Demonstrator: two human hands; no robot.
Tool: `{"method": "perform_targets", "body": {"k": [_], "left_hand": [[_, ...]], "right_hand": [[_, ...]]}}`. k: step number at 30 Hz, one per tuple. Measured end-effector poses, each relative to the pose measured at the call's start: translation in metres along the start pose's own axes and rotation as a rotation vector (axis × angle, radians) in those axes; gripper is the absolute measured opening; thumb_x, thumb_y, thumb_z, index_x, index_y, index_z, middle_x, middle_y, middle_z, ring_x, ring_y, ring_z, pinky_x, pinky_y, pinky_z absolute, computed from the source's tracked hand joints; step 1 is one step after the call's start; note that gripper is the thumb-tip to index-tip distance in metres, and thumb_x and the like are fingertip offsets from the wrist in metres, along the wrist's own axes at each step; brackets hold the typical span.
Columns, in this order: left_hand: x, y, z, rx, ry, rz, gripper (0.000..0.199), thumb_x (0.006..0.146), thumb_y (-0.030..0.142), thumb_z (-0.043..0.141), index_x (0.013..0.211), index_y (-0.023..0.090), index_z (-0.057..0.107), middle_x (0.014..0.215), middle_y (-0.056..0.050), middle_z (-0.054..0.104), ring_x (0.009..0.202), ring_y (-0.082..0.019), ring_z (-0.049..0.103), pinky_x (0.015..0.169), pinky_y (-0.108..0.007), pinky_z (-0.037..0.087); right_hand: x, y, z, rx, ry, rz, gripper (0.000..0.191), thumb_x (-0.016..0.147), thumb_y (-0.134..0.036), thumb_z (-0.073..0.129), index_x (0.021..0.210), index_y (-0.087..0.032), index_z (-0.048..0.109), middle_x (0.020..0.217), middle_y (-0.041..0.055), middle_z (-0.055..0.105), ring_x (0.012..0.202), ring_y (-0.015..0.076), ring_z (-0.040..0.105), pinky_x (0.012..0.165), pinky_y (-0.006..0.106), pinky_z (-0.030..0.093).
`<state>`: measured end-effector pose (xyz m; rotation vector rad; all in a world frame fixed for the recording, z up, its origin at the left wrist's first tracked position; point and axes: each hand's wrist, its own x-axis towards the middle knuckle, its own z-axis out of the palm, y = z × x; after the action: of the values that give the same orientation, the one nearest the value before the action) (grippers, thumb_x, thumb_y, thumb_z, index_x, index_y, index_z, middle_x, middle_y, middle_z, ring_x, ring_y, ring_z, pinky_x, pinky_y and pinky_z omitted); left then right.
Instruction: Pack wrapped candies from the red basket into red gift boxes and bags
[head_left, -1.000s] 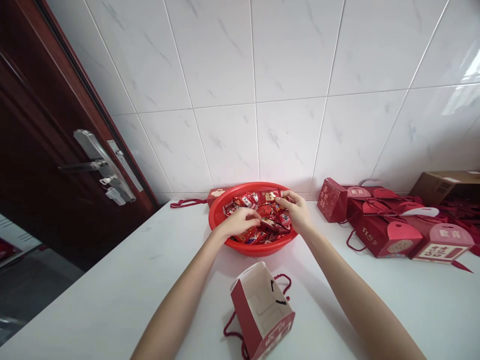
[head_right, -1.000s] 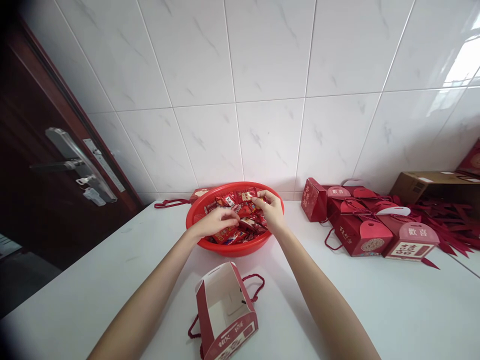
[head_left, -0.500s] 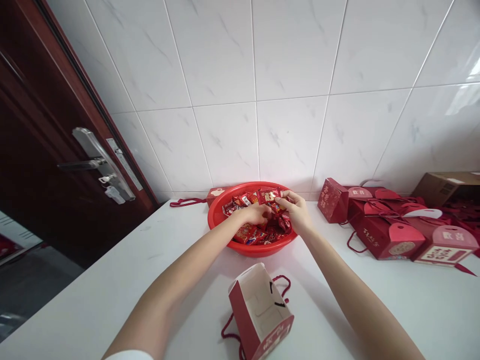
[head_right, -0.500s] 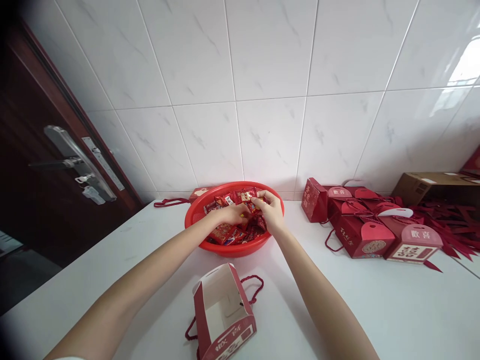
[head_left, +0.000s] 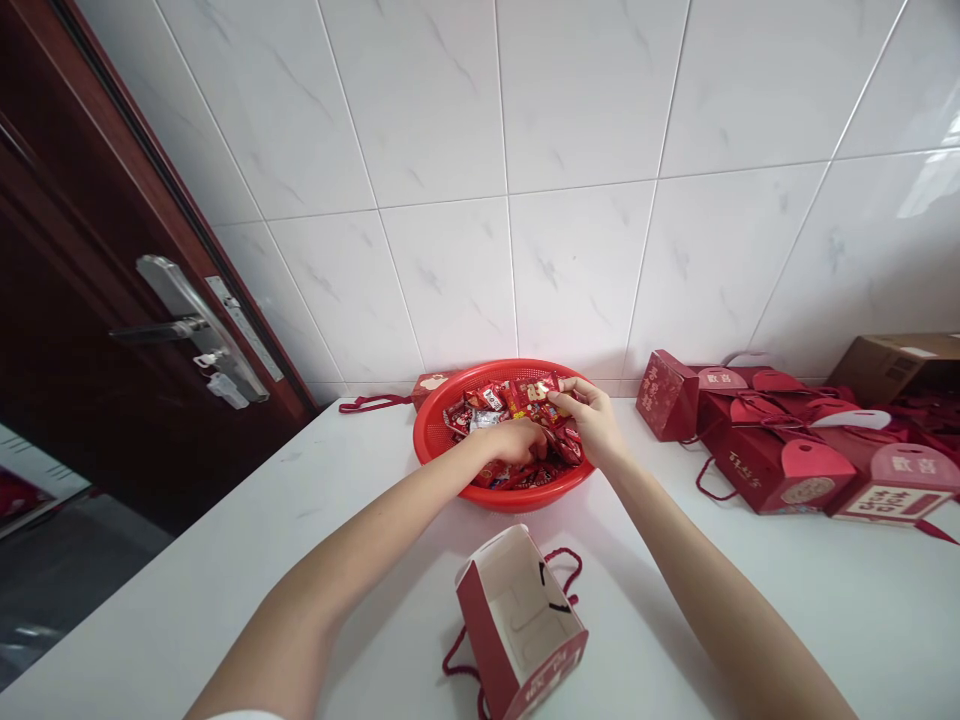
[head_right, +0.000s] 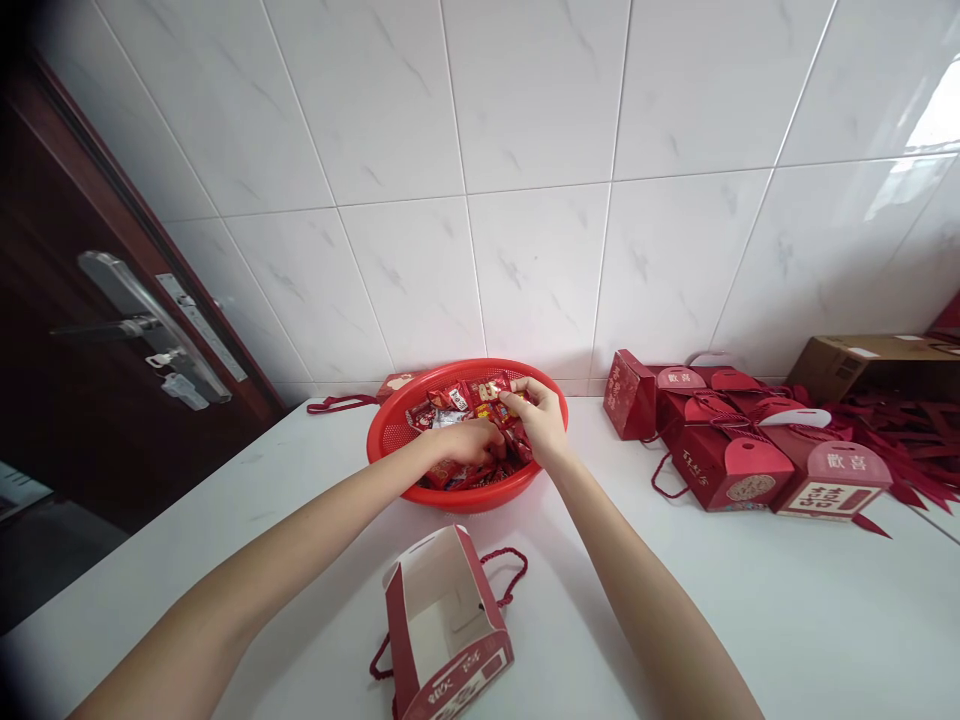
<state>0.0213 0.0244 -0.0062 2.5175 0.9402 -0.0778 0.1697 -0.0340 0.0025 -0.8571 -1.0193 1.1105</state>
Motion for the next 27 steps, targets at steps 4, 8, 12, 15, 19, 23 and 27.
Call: {"method": "perform_targets", "body": {"k": [4,8,12,15,19,23,27], "left_hand": [[-0.003,-0.002,-0.002,-0.058,0.109,-0.04,0.027,0.063,0.001,0.059,0.072,0.021,0.075,0.08,-0.004,0.076,0.077,-0.024,0.069,0.078,-0.032,0.052],[-0.01,0.0,-0.01,-0.168,0.333,-0.074,0.022,0.074,0.009,0.055,0.078,0.021,0.074,0.086,-0.004,0.075,0.086,-0.025,0.068,0.085,-0.033,0.051],[-0.021,0.001,-0.019,-0.311,0.499,-0.081,0.014,0.077,0.019,0.055,0.078,0.018,0.07,0.084,-0.004,0.074,0.08,-0.024,0.067,0.077,-0.034,0.052],[-0.033,-0.001,-0.021,-0.418,0.601,-0.065,0.016,0.077,0.023,0.054,0.08,0.016,0.068,0.082,-0.004,0.073,0.081,-0.024,0.067,0.076,-0.033,0.053],[-0.056,0.001,-0.014,-0.537,0.744,-0.046,0.032,0.083,0.033,0.052,0.105,0.015,0.066,0.094,-0.007,0.072,0.083,-0.021,0.068,0.074,-0.031,0.055],[-0.085,0.016,-0.006,-0.6,0.818,-0.023,0.031,0.085,0.039,0.055,0.102,0.016,0.067,0.095,-0.007,0.072,0.081,-0.019,0.067,0.075,-0.031,0.055],[-0.119,0.049,-0.004,-0.583,0.79,0.038,0.024,0.088,0.036,0.058,0.092,0.017,0.072,0.098,-0.007,0.074,0.091,-0.022,0.067,0.082,-0.032,0.054]], "right_hand": [[-0.002,-0.003,0.0,-0.008,0.003,-0.016,0.037,0.057,-0.042,0.083,0.07,-0.021,0.055,0.062,-0.0055,0.049,0.058,0.0107,0.041,0.052,0.025,0.035],[-0.003,-0.006,0.001,-0.001,0.001,-0.026,0.037,0.057,-0.043,0.083,0.07,-0.021,0.056,0.061,-0.0052,0.05,0.058,0.0108,0.04,0.053,0.025,0.034],[-0.003,-0.006,0.001,0.014,-0.006,-0.011,0.034,0.059,-0.041,0.081,0.07,-0.021,0.057,0.059,-0.0055,0.051,0.057,0.0108,0.042,0.054,0.025,0.037],[-0.002,-0.005,0.001,0.033,0.01,0.018,0.034,0.057,-0.041,0.082,0.07,-0.021,0.057,0.065,-0.0042,0.056,0.059,0.0115,0.047,0.055,0.025,0.04],[-0.002,-0.01,0.002,0.031,-0.015,0.061,0.038,0.055,-0.044,0.083,0.067,-0.022,0.054,0.064,-0.0034,0.057,0.058,0.0123,0.048,0.052,0.025,0.037],[-0.005,-0.027,0.0,0.003,-0.117,0.07,0.039,0.054,-0.044,0.085,0.065,-0.021,0.055,0.065,-0.003,0.056,0.06,0.0124,0.048,0.053,0.025,0.036],[-0.018,-0.056,-0.005,-0.083,-0.226,-0.07,0.03,0.064,-0.039,0.084,0.072,-0.02,0.062,0.067,-0.0028,0.055,0.062,0.0112,0.047,0.057,0.025,0.035]]}}
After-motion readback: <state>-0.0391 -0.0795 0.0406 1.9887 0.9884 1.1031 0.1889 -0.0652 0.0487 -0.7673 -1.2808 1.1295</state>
